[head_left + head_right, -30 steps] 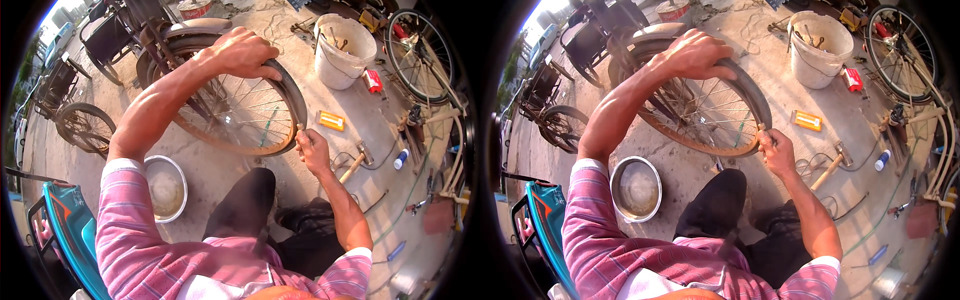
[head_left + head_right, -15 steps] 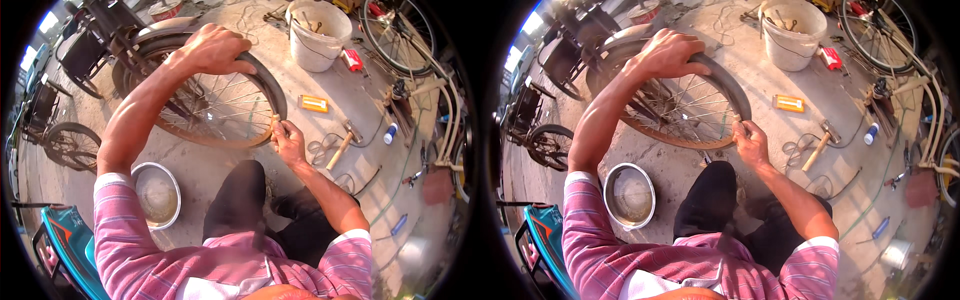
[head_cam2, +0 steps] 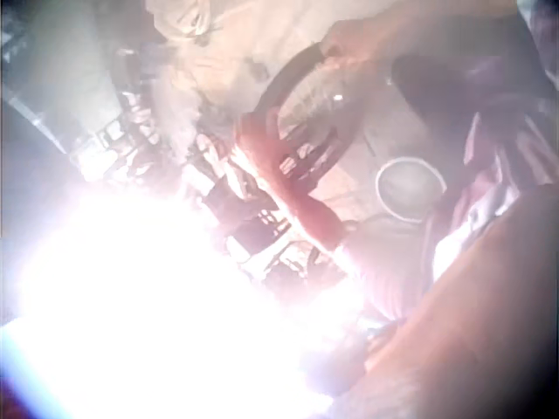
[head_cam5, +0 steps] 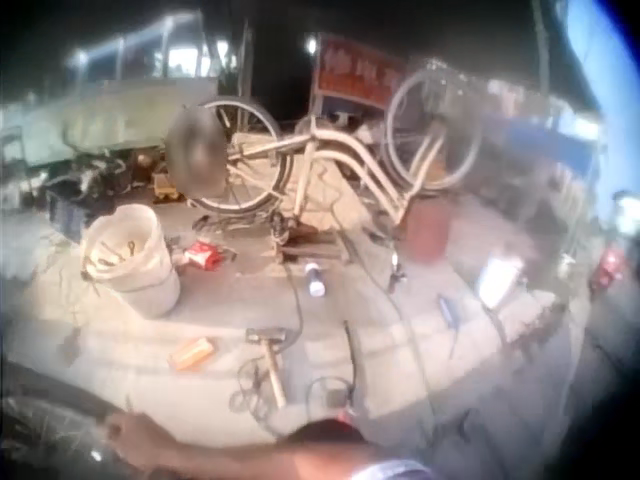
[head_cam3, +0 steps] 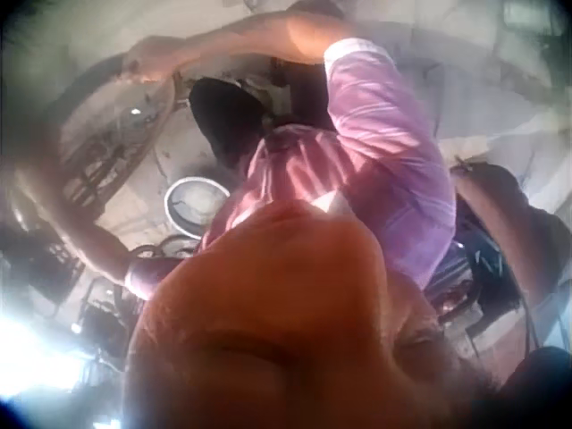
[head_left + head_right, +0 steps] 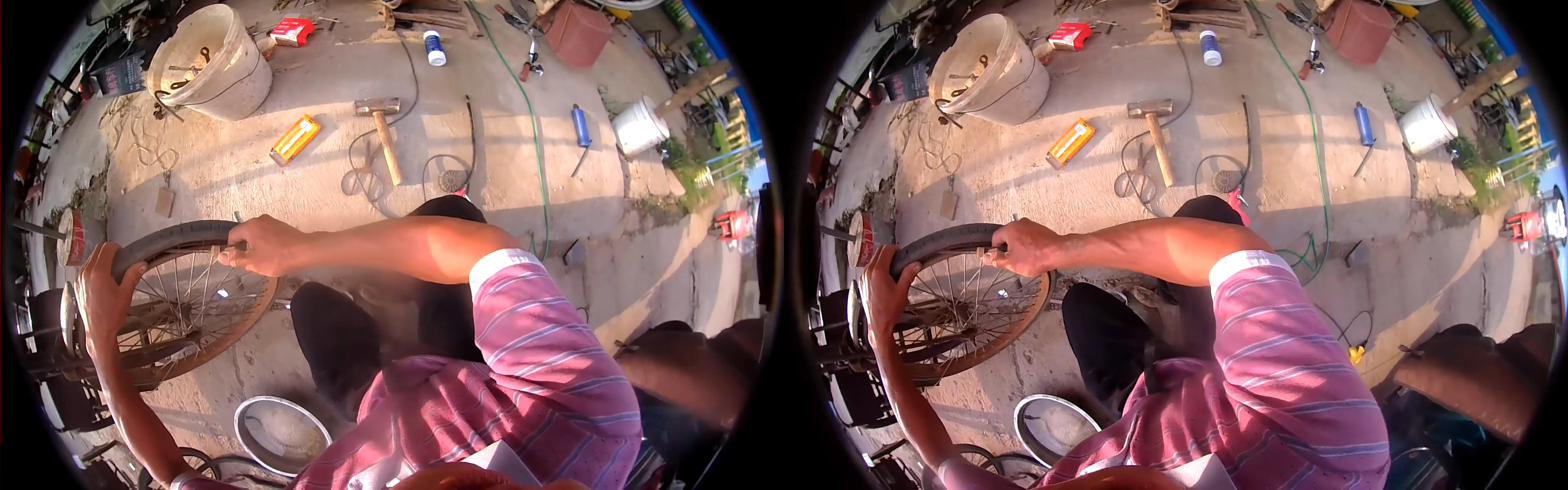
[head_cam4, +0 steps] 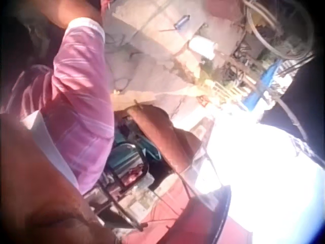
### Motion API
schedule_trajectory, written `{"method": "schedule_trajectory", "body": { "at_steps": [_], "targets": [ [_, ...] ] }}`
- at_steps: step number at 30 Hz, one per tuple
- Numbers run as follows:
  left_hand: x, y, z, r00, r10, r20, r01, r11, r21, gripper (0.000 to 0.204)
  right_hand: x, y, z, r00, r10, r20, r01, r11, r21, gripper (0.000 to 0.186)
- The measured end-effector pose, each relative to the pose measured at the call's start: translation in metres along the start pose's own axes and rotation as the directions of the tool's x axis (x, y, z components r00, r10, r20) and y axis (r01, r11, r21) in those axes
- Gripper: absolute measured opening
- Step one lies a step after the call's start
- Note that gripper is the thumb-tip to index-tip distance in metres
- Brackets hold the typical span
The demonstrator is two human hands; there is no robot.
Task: The person removes an inner tube from a bicycle wheel by hand, retrieves a tool from a bucket, uses the tool to pry the tire bead away, and attaches an air pump hose to the valve to inflate the tire.
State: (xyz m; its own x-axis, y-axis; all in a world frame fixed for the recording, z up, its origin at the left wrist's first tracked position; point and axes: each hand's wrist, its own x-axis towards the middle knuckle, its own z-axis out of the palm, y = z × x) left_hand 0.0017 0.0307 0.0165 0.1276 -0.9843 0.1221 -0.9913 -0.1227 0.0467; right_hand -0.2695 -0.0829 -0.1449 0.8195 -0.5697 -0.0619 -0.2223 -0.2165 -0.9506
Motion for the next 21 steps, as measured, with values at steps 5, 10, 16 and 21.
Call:
{"method": "schedule_trajectory", "body": {
  "at_steps": [5,10,16,21],
  "targets": [
    [-0.002,0.018,-0.002,0.997,0.075,0.004,-0.075,0.992,0.1,0.053,0.013,-0.012,-0.002,0.994,-0.112,-0.017,0.11,0.989,-0.102,0.043],
    [0.008,0.027,0.007,0.985,0.124,0.123,-0.147,0.968,0.204,0.063,0.016,-0.026,-0.015,0.99,-0.143,0.002,0.142,0.978,-0.153,0.04],
    [0.006,0.009,0.018,0.961,0.273,-0.04,-0.249,0.919,0.306,0.06,0.015,-0.047,-0.028,0.986,-0.149,0.077,0.167,0.93,-0.327,0.04],
    [-0.004,-0.009,0.021,0.942,0.33,-0.057,-0.289,0.887,0.36,0.056,0.027,-0.055,-0.044,0.95,-0.255,0.178,0.31,0.821,-0.479,0.038]
  ]
}}
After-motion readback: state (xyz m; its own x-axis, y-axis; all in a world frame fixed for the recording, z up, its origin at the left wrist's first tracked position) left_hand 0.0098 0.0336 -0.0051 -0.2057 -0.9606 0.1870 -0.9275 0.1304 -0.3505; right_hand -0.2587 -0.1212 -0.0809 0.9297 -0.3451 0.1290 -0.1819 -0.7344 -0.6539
